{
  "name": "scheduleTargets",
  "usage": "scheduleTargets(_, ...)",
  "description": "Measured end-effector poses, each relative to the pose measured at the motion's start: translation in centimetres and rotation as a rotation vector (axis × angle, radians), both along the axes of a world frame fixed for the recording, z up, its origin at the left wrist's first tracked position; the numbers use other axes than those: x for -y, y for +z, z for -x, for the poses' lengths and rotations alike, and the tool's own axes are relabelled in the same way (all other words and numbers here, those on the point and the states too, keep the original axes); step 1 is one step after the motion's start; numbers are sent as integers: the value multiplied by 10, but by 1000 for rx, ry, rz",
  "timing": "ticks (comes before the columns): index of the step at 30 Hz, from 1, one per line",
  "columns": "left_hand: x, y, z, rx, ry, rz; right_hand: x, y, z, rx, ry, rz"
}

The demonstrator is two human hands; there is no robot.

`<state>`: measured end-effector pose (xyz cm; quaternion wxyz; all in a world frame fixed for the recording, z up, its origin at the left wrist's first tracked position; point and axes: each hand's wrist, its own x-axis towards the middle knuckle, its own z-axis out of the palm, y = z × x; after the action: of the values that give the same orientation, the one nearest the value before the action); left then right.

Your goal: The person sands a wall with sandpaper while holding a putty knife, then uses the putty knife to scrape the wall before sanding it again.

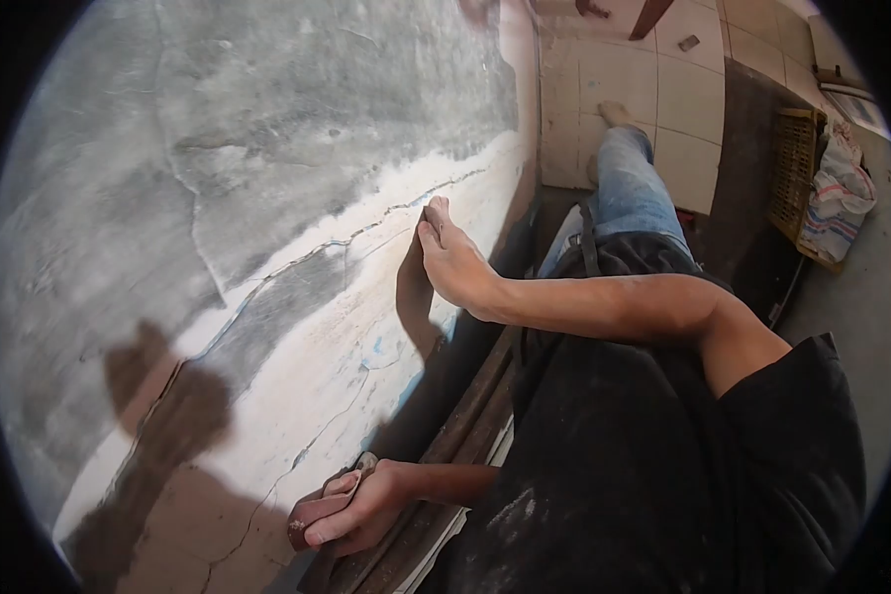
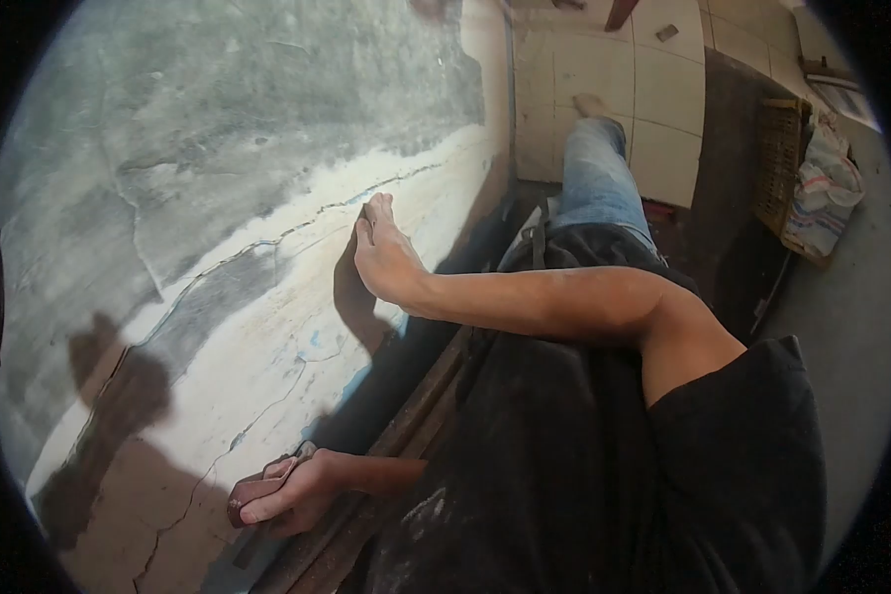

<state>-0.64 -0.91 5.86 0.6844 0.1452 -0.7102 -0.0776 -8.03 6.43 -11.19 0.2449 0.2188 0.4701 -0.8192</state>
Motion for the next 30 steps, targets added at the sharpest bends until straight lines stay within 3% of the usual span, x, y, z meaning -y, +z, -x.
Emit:
scheduleTargets(5, 6, 0, -7, 46, -219, -40, -42, 26, -8, -115, 101, 164)
scheduleTargets(6, 5, -1, -6, 2, -230, -29, -36, 12, -12, -198, 53, 55)
scheduleTargets(11, -23, -13, 5, 172, -261, -303, -50, 8, -5, -503, -181, 1)
scheduleTargets(14, -47, -42, -4, 321, -353, -482, -80, 42, -7, -703, -183, -9)
scheduleTargets(15, -66, -52, -6, 404, -439, -700, -92, 54, -10, -765, -144, -27)
scheduleTargets(16, -57, -84, -18, 492, -439, -718, -101, 61, -15, -840, -121, -18)
scheduleTargets(19, -121, -72, -3, 699, -501, -1090, -129, 68, -26, -908, 42, -14)
scheduleTargets(20, -126, -85, 1, 684, -507, -1101, -151, 85, -31, -974, 48, -51)
scheduleTargets(21, -132, -98, 1, 679, -510, -1118, -160, 75, -31, -1016, 187, -173)
scheduleTargets(23, -140, -126, 2, 665, -650, -1107, -185, 68, -32, -1220, 185, -311)
scheduleTargets(25, -147, -154, 9, 770, -682, -1046, -212, 60, -30, -1258, 172, -443)
scheduleTargets(26, -159, -165, 8, 688, -907, -1257, -222, 56, -30, -1274, 160, -497)
scheduleTargets(27, -203, -127, 4, 726, -934, -1194, -234, 51, -26, -1218, 120, -485)
scheduleTargets(29, -198, -181, 12, 693, -1037, -1177, -258, 46, -24, -1093, 51, -452)
scheduleTargets(30, -207, -178, 15, 698, -1026, -1137, -275, 61, -29, -1057, 92, -459)
